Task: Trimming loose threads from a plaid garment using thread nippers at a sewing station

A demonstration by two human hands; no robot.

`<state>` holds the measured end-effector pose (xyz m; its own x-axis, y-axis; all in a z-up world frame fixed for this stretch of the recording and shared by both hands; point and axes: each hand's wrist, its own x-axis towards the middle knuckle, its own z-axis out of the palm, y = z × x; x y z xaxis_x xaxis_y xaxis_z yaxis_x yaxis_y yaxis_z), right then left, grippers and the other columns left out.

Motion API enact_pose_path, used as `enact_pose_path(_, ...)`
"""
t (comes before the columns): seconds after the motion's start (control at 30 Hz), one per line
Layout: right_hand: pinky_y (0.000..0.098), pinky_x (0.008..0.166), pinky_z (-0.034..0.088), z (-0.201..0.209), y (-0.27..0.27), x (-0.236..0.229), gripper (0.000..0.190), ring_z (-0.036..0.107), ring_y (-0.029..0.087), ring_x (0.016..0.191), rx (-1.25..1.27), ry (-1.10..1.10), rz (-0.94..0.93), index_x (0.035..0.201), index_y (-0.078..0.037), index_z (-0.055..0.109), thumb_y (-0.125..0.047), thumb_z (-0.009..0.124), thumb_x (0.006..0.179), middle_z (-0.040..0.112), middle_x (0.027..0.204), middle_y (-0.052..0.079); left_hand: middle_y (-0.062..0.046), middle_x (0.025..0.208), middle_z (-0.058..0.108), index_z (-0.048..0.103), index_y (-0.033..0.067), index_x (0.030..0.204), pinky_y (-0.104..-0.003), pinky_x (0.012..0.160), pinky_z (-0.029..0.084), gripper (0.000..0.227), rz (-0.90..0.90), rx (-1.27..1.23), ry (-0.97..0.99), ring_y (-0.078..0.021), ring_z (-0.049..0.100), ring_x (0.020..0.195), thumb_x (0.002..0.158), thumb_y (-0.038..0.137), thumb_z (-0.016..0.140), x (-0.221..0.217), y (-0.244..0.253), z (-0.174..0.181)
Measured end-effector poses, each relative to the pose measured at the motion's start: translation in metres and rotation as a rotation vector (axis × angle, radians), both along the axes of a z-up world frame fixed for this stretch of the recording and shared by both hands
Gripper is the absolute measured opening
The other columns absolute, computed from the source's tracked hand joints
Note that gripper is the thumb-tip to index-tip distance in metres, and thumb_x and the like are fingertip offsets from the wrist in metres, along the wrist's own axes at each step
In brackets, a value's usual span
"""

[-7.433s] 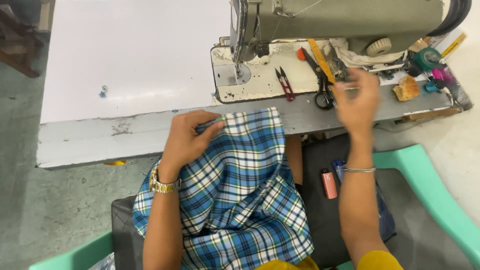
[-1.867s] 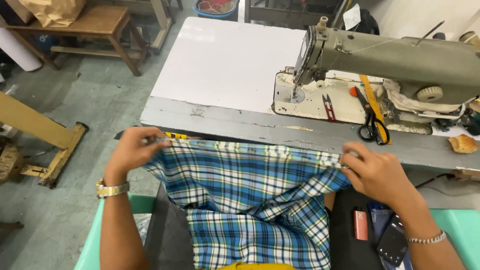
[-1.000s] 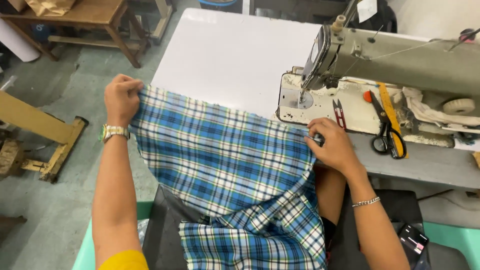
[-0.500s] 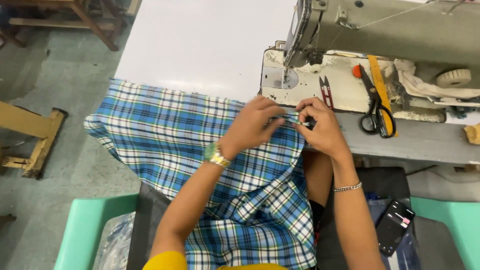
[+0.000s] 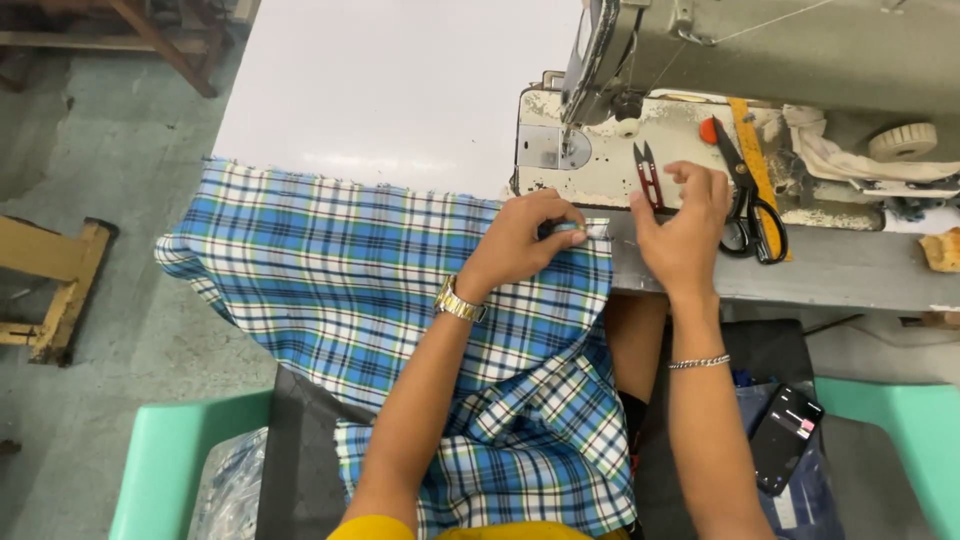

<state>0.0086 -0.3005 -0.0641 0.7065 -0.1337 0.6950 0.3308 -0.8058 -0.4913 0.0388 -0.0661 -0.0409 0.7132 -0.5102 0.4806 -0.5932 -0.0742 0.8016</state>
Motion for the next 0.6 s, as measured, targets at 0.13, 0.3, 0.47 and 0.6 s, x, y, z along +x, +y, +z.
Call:
enact_pose_path(0.13, 0.0481, 0.085, 0.049, -0.010, -0.021, 0.010, 0.037, 0.060, 0.040, 0.092, -0.118, 0.224, -0.135, 0.116, 0.002, 0.067, -0.014, 0.087, 0.089, 0.058, 0.100, 0.015, -0.008, 0.073, 0.060, 0.077, 0.0090, 0.098, -0.034, 0.070, 0.052, 0.011, 0.025, -0.143, 0.003, -0.0220, 0.062, 0.070, 0.090, 0.017, 0.078, 0.003, -0.004, -0.007)
enact_pose_path(0.3, 0.0439, 0.074, 0.051, -0.013, -0.039, 0.017, 0.015, 0.064, 0.042, 0.081, -0.222, 0.273, -0.122, 0.104, 0.003, 0.071, -0.004, 0.058, 0.108, 0.060, 0.088, 0.018, -0.007, 0.078, 0.063, 0.078, 0.0097, 0.095, -0.034, 0.073, 0.054, 0.011, 0.044, -0.165, -0.003, -0.0245, 0.067, 0.077, 0.089, 0.018, 0.079, 0.012, -0.012, -0.005)
enact_pose_path(0.47, 0.0492, 0.066, 0.050, 0.007, -0.044, 0.003, 0.015, 0.065, 0.049, 0.081, -0.022, 0.254, 0.104, 0.109, 0.006, 0.068, 0.004, 0.054, 0.108, 0.065, 0.081, 0.027, -0.014, 0.079, 0.068, 0.077, 0.0041, 0.092, -0.041, 0.075, 0.056, 0.008, -0.005, 0.052, -0.055, -0.0341, 0.069, 0.076, 0.085, 0.009, 0.076, 0.026, -0.035, -0.001)
enact_pose_path(0.6, 0.0346, 0.069, 0.053, -0.002, -0.050, 0.001, 0.017, 0.071, 0.025, 0.076, 0.150, 0.255, 0.183, 0.102, -0.003, 0.070, 0.003, 0.055, 0.106, 0.071, 0.078, 0.012, -0.020, 0.081, 0.070, 0.076, 0.0028, 0.090, -0.049, 0.074, 0.056, 0.012, -0.012, 0.092, -0.042, -0.0426, 0.070, 0.081, 0.082, 0.012, 0.079, 0.026, -0.037, -0.015)
